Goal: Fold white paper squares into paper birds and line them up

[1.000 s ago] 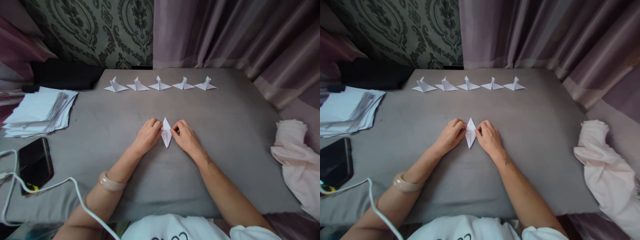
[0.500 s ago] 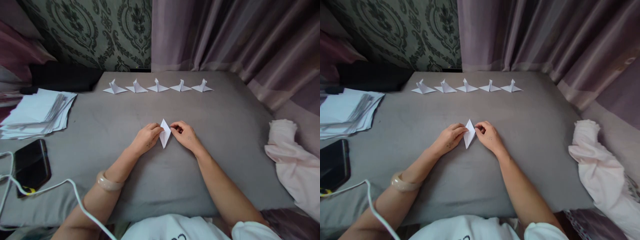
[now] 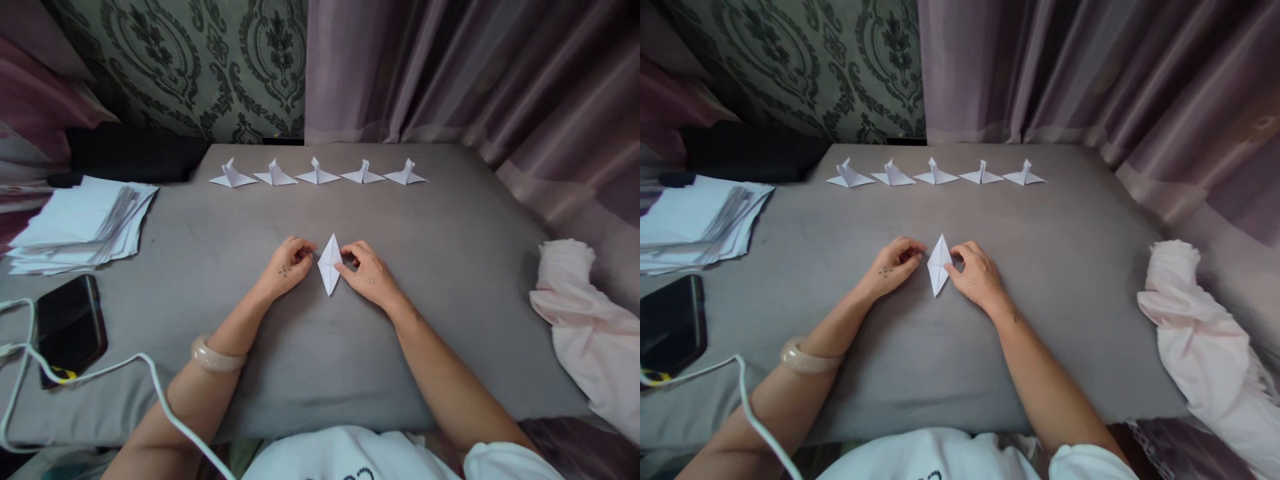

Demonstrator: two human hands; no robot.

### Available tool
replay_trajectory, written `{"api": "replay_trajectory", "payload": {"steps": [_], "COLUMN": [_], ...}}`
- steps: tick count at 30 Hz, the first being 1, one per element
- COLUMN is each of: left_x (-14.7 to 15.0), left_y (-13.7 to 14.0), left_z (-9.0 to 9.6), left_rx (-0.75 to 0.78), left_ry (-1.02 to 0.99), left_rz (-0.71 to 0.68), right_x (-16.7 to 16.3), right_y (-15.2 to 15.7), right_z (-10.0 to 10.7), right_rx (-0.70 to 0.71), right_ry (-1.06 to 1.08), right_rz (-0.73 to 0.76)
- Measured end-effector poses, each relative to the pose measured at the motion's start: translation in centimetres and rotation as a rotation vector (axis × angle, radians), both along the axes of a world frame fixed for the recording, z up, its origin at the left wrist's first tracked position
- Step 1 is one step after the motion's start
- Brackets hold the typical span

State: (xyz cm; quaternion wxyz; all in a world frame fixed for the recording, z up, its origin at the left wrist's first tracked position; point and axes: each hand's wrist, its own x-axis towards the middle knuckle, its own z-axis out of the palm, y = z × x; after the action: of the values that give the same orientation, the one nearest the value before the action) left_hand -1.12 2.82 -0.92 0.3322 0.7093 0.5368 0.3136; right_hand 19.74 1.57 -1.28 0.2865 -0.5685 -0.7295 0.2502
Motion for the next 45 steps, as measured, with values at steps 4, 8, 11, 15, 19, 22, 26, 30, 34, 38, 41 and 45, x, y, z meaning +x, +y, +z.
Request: {"api": "replay_trajectory", "payload": {"steps": [4,8,11,15,19,22,26,30,34,38,41,45], "left_x": [0.0,0.3,0.4,0.5,0.6,0.6,0.5,0.4,0.5,0.7,0.9,1.3], "left_y": [-0.1,-0.3,-0.3,-0.1,-0.1,-0.1,0.1,0.2,0.3,0.3,0.2,0.1], "left_z": [0.2,-0.1,-0.4,-0.6,-0.7,-0.9,-1.2,-1.3,-1.1,-0.8,-0.6,-0.4], "left_rx": [-0.01,0.066,0.116,0.145,0.247,0.385,0.38,0.256,0.203,0.158,0.115,0.094], "left_ry": [-0.002,0.064,0.126,0.161,0.211,0.31,0.312,0.235,0.23,0.192,0.156,0.169], "left_rz": [-0.095,-0.143,-0.153,-0.142,-0.162,-0.19,-0.228,-0.211,-0.206,-0.186,-0.14,-0.085], "right_x": [0.1,0.1,-0.1,-0.4,-0.6,-0.7,-0.8,-0.8,-1.0,-1.2,-1.3,-1.2], "right_y": [0.0,-0.2,-0.4,-0.5,-0.5,-0.6,-0.8,-1.0,-1.1,-1.2,-1.3,-1.1], "right_z": [0.0,0.1,0.2,0.4,0.4,0.5,0.7,1.2,1.4,1.5,1.4,1.3], "right_rx": [0.006,-0.009,0.005,-0.008,0.007,0.096,0.043,-0.077,-0.103,-0.081,-0.064,-0.084], "right_ry": [0.045,0.031,-0.003,-0.001,-0.018,-0.108,-0.174,-0.122,-0.103,-0.164,-0.197,-0.169], "right_rz": [0.045,0.054,0.045,0.004,-0.015,0.026,0.044,-0.023,-0.064,-0.059,-0.061,-0.082]}}
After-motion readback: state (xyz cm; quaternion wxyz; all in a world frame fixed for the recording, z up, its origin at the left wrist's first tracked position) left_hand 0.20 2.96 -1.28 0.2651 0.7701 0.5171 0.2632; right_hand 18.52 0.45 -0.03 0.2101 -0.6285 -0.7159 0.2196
